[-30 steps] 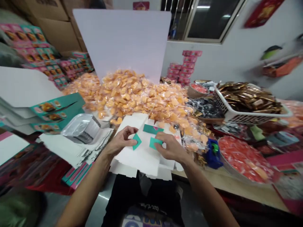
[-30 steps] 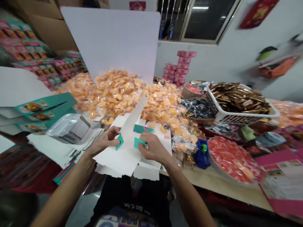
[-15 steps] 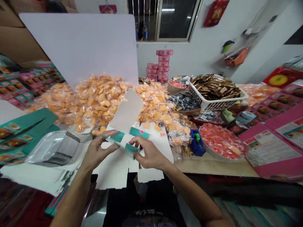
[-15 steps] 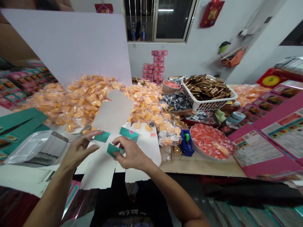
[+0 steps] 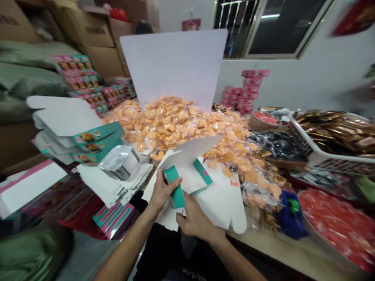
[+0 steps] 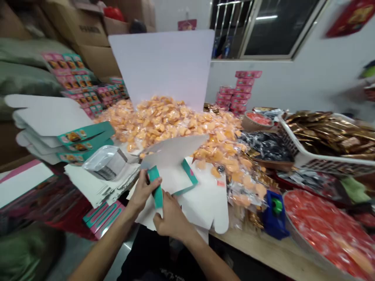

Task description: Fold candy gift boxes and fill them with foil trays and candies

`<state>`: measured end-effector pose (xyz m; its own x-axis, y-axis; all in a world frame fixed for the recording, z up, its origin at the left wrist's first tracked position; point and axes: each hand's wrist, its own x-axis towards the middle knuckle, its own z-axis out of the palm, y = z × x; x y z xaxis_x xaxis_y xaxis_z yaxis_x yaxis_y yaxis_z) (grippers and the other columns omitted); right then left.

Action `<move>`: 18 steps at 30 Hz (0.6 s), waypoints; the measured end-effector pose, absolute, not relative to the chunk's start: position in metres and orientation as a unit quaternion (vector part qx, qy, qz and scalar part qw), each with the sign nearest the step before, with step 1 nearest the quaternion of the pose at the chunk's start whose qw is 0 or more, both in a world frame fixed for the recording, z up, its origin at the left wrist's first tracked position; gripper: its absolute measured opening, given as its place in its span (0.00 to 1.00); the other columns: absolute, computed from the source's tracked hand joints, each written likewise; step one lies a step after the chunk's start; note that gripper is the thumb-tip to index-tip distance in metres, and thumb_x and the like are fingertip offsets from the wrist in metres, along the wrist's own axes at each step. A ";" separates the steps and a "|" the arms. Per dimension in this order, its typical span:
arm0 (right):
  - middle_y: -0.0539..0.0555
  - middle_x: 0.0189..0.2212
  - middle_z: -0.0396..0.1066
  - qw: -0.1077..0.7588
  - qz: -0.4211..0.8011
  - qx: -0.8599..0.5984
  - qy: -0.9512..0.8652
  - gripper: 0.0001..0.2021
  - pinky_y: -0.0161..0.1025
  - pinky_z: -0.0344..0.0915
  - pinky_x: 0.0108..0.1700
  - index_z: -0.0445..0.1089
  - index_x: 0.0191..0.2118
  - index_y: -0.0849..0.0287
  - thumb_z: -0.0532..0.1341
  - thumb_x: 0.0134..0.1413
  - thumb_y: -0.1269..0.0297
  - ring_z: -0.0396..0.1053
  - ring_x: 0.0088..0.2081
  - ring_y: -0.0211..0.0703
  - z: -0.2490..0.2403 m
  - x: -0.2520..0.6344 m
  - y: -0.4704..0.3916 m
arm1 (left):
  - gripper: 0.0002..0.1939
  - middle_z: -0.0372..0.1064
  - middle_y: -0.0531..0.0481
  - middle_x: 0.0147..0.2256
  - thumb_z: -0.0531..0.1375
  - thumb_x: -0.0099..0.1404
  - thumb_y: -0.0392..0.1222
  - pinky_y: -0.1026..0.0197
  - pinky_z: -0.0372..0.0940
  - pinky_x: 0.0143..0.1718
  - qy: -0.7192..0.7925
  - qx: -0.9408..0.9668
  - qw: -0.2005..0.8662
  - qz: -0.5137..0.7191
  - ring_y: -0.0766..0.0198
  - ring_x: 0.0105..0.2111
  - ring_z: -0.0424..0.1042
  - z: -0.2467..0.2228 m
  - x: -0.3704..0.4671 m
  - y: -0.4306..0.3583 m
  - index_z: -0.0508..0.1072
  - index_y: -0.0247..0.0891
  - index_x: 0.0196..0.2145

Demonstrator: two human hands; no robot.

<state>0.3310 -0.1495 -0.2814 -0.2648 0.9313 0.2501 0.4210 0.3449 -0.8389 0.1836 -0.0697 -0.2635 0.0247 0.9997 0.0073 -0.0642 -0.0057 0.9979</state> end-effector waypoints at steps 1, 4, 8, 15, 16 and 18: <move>0.65 0.60 0.77 0.378 0.334 -0.466 -0.727 0.42 0.61 0.72 0.66 0.62 0.74 0.58 0.60 0.50 0.71 0.76 0.58 0.61 -0.288 0.330 -0.151 | 0.34 0.68 0.56 0.34 0.81 0.50 0.55 0.62 0.69 0.38 0.483 0.446 0.543 0.523 0.63 0.34 0.72 -0.268 0.184 -0.067 0.69 0.42 0.44; 0.69 0.68 0.70 0.429 0.279 -0.484 -0.710 0.42 0.56 0.77 0.60 0.55 0.79 0.58 0.59 0.57 0.70 0.76 0.60 0.58 -0.299 0.343 -0.150 | 0.31 0.73 0.52 0.35 0.80 0.47 0.49 0.58 0.71 0.38 0.510 0.362 0.558 0.546 0.59 0.35 0.75 -0.282 0.179 -0.055 0.70 0.41 0.44; 0.69 0.70 0.68 0.496 0.093 -0.603 -0.618 0.30 0.71 0.62 0.72 0.66 0.73 0.56 0.61 0.69 0.57 0.64 0.72 0.67 -0.297 0.391 -0.140 | 0.20 0.73 0.51 0.33 0.73 0.51 0.47 0.57 0.70 0.38 0.518 0.407 0.513 0.551 0.57 0.36 0.73 -0.292 0.168 -0.048 0.73 0.41 0.39; 0.61 0.55 0.80 0.551 0.384 -0.567 -0.477 0.44 0.49 0.78 0.50 0.61 0.78 0.51 0.72 0.58 0.54 0.80 0.53 0.60 -0.287 0.437 -0.145 | 0.12 0.71 0.52 0.30 0.68 0.50 0.36 0.59 0.68 0.35 0.491 0.521 0.551 0.428 0.58 0.33 0.72 -0.296 0.170 -0.057 0.75 0.40 0.34; 0.61 0.54 0.80 0.557 0.396 -0.574 -0.452 0.50 0.47 0.78 0.47 0.57 0.80 0.51 0.73 0.54 0.57 0.81 0.50 0.60 -0.283 0.436 -0.150 | 0.11 0.69 0.53 0.28 0.67 0.49 0.35 0.60 0.67 0.34 0.499 0.536 0.548 0.404 0.58 0.32 0.71 -0.298 0.171 -0.056 0.74 0.39 0.33; 0.60 0.52 0.80 0.557 0.399 -0.592 -0.424 0.52 0.45 0.76 0.43 0.59 0.80 0.52 0.74 0.49 0.57 0.81 0.46 0.60 -0.276 0.433 -0.160 | 0.13 0.68 0.54 0.29 0.66 0.50 0.33 0.59 0.69 0.37 0.517 0.551 0.535 0.378 0.58 0.34 0.72 -0.302 0.174 -0.054 0.75 0.39 0.36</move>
<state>0.4326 -0.1597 -0.2758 0.3227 0.9465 0.0001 0.0572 -0.0193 -0.9982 0.1739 -0.0540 -0.3021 0.1814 0.9738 -0.1369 0.1653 0.1070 0.9804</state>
